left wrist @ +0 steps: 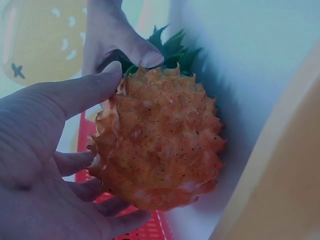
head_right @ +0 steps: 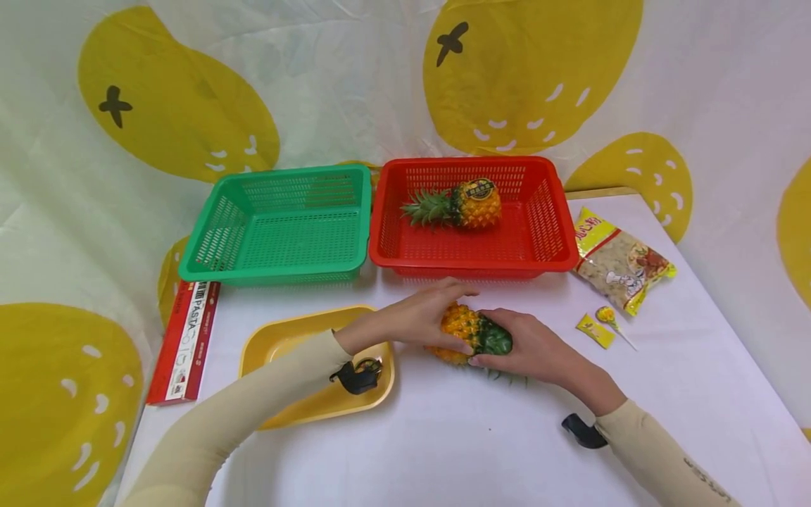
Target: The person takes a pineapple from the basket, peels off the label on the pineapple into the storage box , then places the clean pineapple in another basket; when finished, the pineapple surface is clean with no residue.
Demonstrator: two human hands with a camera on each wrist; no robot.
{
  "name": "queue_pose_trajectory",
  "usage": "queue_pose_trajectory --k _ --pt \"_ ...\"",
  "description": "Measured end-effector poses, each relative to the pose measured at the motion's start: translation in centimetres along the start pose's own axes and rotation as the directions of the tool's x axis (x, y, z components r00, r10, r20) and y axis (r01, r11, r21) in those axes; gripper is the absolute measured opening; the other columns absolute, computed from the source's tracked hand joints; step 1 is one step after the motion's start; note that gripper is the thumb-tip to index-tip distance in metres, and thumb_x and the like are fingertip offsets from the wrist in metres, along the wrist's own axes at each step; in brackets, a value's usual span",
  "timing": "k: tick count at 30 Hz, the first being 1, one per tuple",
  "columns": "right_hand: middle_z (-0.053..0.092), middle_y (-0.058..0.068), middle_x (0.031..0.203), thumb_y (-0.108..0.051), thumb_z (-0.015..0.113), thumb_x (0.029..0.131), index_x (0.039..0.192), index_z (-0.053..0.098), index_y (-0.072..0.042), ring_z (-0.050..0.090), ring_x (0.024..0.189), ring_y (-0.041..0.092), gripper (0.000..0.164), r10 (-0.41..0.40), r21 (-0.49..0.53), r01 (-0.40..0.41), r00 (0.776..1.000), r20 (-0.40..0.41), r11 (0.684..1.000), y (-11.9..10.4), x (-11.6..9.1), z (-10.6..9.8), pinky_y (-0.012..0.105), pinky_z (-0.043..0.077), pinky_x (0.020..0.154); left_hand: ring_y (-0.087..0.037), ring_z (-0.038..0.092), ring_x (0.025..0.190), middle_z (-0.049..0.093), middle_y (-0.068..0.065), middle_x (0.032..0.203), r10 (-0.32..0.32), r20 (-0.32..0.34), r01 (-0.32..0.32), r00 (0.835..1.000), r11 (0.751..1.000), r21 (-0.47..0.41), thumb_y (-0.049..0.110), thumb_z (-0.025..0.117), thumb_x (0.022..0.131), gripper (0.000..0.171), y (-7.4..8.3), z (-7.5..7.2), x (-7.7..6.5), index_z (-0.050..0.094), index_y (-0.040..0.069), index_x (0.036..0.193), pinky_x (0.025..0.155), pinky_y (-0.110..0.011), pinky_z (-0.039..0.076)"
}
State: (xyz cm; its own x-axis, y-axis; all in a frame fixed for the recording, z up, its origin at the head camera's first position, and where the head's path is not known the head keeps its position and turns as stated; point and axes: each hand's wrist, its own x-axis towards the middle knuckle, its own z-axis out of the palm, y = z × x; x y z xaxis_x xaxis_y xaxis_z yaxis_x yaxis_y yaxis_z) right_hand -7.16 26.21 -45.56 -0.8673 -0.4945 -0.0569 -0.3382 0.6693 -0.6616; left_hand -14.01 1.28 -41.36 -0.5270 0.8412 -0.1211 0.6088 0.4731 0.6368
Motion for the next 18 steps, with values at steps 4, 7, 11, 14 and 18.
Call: queue_pose_trajectory --k 4,7,11,14,18 --pt "0.068 0.002 0.129 -0.049 0.085 0.089 0.144 0.061 -0.005 0.061 0.107 0.017 0.075 0.004 -0.005 -0.004 1.0 -0.002 1.0 -0.04 -0.04 0.0 0.034 0.058 0.085 -0.015 0.047 0.132 0.048 -0.013 0.151 -0.011 0.019 0.011 1.0 1.0 -0.005 0.045 0.089 0.086 0.094 -0.02 0.24 0.31 0.044 0.004 0.158 0.111 -0.025 0.038" --pt "0.068 0.002 0.128 -0.047 0.085 0.089 0.144 0.061 -0.004 0.061 0.107 0.017 0.073 -0.001 -0.01 0.001 1.0 -0.007 1.0 -0.05 -0.1 0.03 0.034 0.058 0.085 -0.017 0.045 0.136 0.047 -0.011 0.152 -0.009 0.03 0.009 1.0 1.0 -0.012 0.046 0.089 0.085 0.093 -0.03 0.45 0.39 0.045 0.003 0.156 0.113 -0.025 0.036" --pt "0.068 0.002 0.126 -0.045 0.086 0.089 0.143 0.061 -0.003 0.062 0.106 0.018 0.072 -0.01 -0.015 0.01 1.0 -0.013 1.0 -0.03 -0.13 0.1 0.035 0.058 0.085 -0.017 0.044 0.135 0.047 -0.008 0.15 -0.014 0.04 0.015 0.999 1.0 -0.015 0.048 0.091 0.083 0.092 -0.03 0.64 0.32 0.048 0.004 0.152 0.113 -0.025 0.035" --pt "0.069 0.002 0.126 -0.045 0.086 0.089 0.142 0.062 -0.002 0.062 0.106 0.017 0.072 -0.014 -0.021 0.014 1.0 -0.015 1.0 -0.03 -0.11 0.14 0.036 0.058 0.086 -0.016 0.046 0.129 0.049 -0.007 0.146 -0.018 0.046 0.019 0.999 1.0 -0.007 0.05 0.092 0.081 0.092 0.04 0.66 0.25 0.05 0.005 0.15 0.111 -0.025 0.036" --pt "0.069 0.0 0.124 -0.046 0.086 0.089 0.141 0.062 -0.003 0.062 0.105 0.016 0.071 -0.019 -0.022 0.018 1.0 -0.014 1.0 0.02 -0.07 0.14 0.035 0.058 0.086 -0.014 0.047 0.123 0.053 -0.006 0.138 -0.009 0.046 0.009 0.999 1.0 0.016 0.05 0.093 0.08 0.089 0.11 0.75 0.23 0.053 0.006 0.145 0.109 -0.024 0.035"
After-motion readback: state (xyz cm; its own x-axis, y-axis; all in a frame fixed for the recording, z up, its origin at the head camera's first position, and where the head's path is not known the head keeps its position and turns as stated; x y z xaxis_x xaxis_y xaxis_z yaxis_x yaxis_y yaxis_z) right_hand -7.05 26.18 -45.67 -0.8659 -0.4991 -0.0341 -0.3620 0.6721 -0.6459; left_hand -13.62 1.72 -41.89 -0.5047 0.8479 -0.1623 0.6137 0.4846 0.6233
